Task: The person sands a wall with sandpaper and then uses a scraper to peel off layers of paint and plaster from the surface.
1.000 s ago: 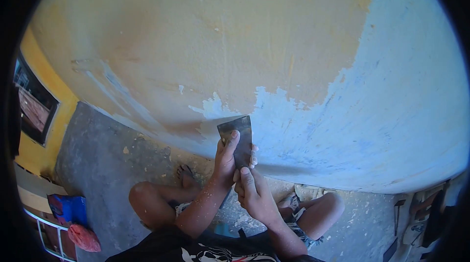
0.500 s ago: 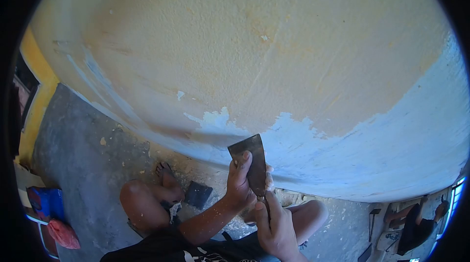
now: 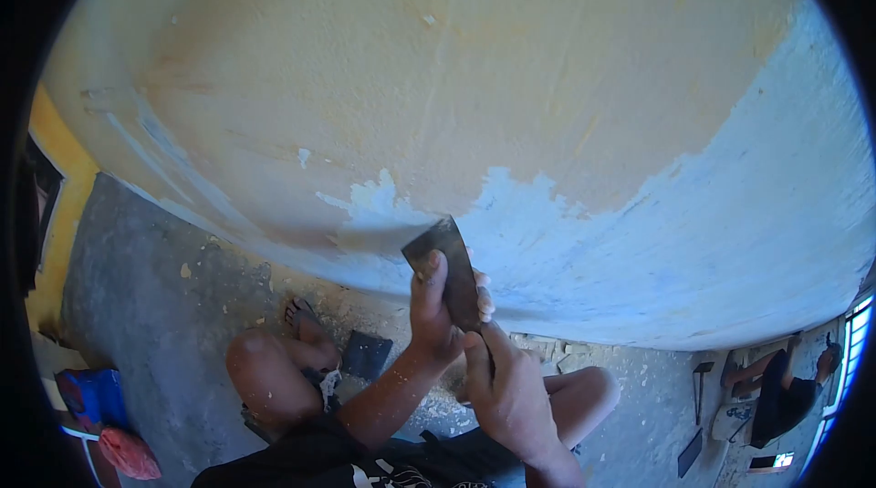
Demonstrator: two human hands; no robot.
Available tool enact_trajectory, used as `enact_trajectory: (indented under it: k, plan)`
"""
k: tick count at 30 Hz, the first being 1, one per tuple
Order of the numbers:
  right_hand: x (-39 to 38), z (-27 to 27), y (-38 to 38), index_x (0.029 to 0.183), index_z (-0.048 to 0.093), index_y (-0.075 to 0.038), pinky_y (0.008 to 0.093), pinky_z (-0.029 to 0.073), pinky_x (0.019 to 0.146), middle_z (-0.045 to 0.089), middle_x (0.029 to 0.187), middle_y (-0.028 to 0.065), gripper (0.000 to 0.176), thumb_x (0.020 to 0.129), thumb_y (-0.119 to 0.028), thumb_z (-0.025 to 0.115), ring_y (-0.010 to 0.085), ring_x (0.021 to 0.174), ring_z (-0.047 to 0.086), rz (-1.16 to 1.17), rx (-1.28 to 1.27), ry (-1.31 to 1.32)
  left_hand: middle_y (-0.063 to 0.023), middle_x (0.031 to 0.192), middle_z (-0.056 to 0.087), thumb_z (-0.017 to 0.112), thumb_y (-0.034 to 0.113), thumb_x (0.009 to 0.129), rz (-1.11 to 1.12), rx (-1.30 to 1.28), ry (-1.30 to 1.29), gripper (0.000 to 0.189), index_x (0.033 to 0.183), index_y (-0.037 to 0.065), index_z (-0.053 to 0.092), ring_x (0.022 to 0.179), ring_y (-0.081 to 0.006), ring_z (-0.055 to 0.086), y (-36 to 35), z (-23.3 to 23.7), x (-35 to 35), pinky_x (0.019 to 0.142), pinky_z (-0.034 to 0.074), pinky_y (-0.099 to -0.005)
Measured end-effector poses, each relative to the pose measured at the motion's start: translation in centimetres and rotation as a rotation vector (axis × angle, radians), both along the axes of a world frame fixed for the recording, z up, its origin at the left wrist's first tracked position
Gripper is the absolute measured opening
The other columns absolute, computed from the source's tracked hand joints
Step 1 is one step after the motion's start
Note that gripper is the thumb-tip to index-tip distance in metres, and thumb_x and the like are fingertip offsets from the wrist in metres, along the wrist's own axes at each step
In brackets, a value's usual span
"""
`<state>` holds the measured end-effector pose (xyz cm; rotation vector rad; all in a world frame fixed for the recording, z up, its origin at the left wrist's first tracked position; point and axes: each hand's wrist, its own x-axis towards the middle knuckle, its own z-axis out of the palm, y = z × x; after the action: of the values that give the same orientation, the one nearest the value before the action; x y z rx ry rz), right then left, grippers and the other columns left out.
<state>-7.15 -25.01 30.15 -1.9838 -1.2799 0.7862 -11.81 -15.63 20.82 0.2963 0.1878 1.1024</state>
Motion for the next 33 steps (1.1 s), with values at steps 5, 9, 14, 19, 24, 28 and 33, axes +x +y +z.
enact_trajectory:
  k: [5,9,14,19,24,28,33]
  plan:
    - [0.6,0.3,-0.8,0.096,0.057,0.003,0.0431,0.046,0.05,0.06,0.057,0.0202,0.018,0.099,-0.013,0.049,0.0355,0.054,0.064,0.008,0.008,0.063,-0.0085,0.078,0.066,0.053,0.043,0.099,-0.018,-0.04,0.085,0.037,0.111,0.009,0.053,0.057,-0.0179,0.065,-0.6,0.6,0.2,0.051,0.054,-0.0295]
    - [0.2,-1.0,0.7,0.099,0.06,0.0,0.0477,0.044,0.053,0.058,0.063,0.0269,0.016,0.097,-0.013,0.051,0.0459,0.062,0.06,0.069,0.137,-0.064,-0.0069,0.078,0.065,0.05,0.046,0.099,0.019,-0.018,0.036,0.039,0.111,0.009,0.053,0.057,-0.0162,0.064,1.3,0.4,-0.5,0.051,0.054,-0.0281]
    - [-0.1,0.7,0.5,0.101,0.059,0.001,0.0481,0.044,0.053,0.057,0.062,0.0269,0.016,0.097,-0.013,0.052,0.0463,0.063,0.061,0.018,-0.035,0.084,-0.0067,0.079,0.066,0.048,0.046,0.1,-0.022,-0.011,0.148,0.037,0.11,0.011,0.053,0.057,-0.0168,0.064,-0.2,-0.2,0.1,0.049,0.054,-0.0281]
    - [-0.1,-1.0,0.8,0.1,0.059,0.003,0.0397,0.05,0.052,0.059,0.055,0.0177,0.019,0.098,-0.013,0.05,0.0313,0.052,0.065,0.08,0.136,-0.159,-0.0072,0.079,0.066,0.047,0.045,0.101,0.022,0.002,-0.051,0.037,0.109,0.009,0.053,0.058,-0.0187,0.065,1.4,-0.8,-0.7,0.05,0.056,-0.0303]
    - [-0.7,0.5,0.9,0.098,0.059,0.004,0.0391,0.05,0.053,0.058,0.053,0.017,0.017,0.098,-0.01,0.048,0.0301,0.051,0.066,-0.037,0.054,-0.015,-0.0075,0.079,0.067,0.048,0.045,0.1,-0.015,0.013,0.103,0.037,0.107,0.009,0.054,0.059,-0.018,0.066,0.7,-0.6,0.1,0.054,0.057,-0.0309]
    - [-0.9,-0.9,2.7,0.091,0.056,0.004,0.0369,0.053,0.055,0.065,0.063,0.019,0.018,0.099,-0.009,0.047,0.0291,0.061,0.07,0.173,0.092,-0.176,-0.0079,0.078,0.066,0.049,0.045,0.099,0.005,-0.03,-0.204,0.038,0.105,0.008,0.056,0.061,-0.018,0.066,2.6,-0.8,-1.6,0.057,0.056,-0.032]
    - [0.0,-1.0,0.7,0.091,0.056,0.004,0.0366,0.052,0.054,0.066,0.065,0.0197,0.017,0.098,-0.008,0.048,0.0302,0.061,0.07,0.002,0.025,-0.066,-0.0111,0.079,0.067,0.057,0.042,0.097,-0.094,-0.045,-0.029,0.04,0.102,0.002,0.059,0.062,-0.0201,0.067,0.6,-1.3,0.3,0.056,0.057,-0.0324]
